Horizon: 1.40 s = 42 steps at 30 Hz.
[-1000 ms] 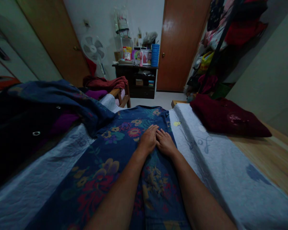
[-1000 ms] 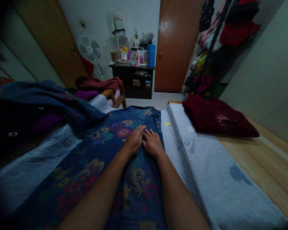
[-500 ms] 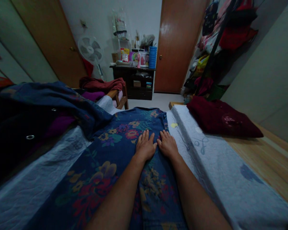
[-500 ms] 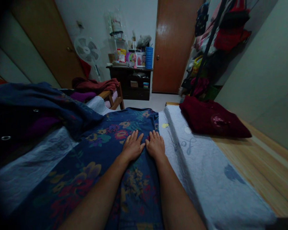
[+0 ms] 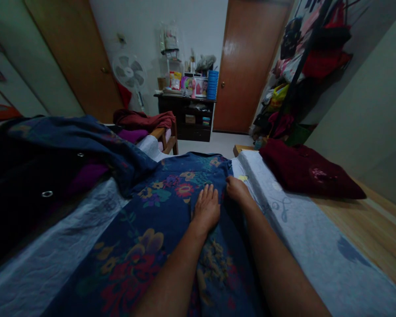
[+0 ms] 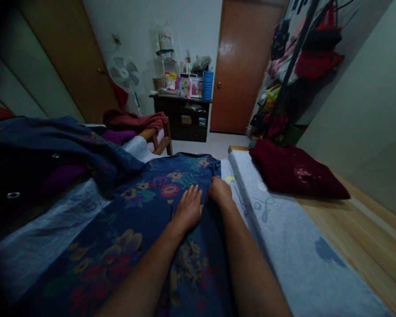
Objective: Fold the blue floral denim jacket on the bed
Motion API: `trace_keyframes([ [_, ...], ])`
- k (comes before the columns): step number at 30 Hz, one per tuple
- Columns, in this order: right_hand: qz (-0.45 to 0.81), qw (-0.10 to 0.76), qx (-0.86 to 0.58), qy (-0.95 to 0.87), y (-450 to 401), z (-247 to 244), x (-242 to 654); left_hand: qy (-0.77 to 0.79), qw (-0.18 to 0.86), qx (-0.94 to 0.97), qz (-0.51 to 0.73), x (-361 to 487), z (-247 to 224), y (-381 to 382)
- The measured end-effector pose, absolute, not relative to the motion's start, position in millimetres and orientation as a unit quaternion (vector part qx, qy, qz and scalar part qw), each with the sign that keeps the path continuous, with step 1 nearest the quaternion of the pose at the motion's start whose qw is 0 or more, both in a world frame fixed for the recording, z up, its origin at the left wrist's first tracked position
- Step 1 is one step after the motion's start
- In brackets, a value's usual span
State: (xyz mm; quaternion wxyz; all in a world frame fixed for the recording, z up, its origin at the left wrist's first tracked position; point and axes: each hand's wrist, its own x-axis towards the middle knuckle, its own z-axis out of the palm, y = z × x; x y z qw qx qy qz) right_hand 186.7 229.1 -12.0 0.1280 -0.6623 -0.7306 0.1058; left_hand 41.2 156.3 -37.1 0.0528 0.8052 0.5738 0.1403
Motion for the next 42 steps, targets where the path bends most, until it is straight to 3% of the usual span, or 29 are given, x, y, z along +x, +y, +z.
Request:
trace_keyframes([
  [5,0.114,0.172,-0.601,-0.772,248.3,-29.4,170.9,0.606,0.067,0.782,0.13,42.2,-38.1,154.2],
  [15,0.117,0.114,-0.605,-0.779,275.4,-41.6,173.1,0.615,0.066,0.776,0.122,44.8,-37.9,154.5],
  [21,0.089,0.29,-0.592,-0.747,292.8,-49.0,177.0,0.616,0.069,0.774,0.127,44.5,-37.9,154.3],
  [25,0.053,0.399,-0.655,-0.64,299.7,-47.7,182.9,0.614,0.069,0.774,0.135,44.3,-38.7,154.2],
  [29,0.118,0.353,-0.736,-0.566,314.6,-38.4,188.9,0.617,0.088,0.772,0.124,44.5,-34.7,153.4],
  [42,0.151,0.317,-0.709,-0.612,345.4,-29.2,180.4,0.613,0.084,0.776,0.12,43.9,-34.1,153.7],
])
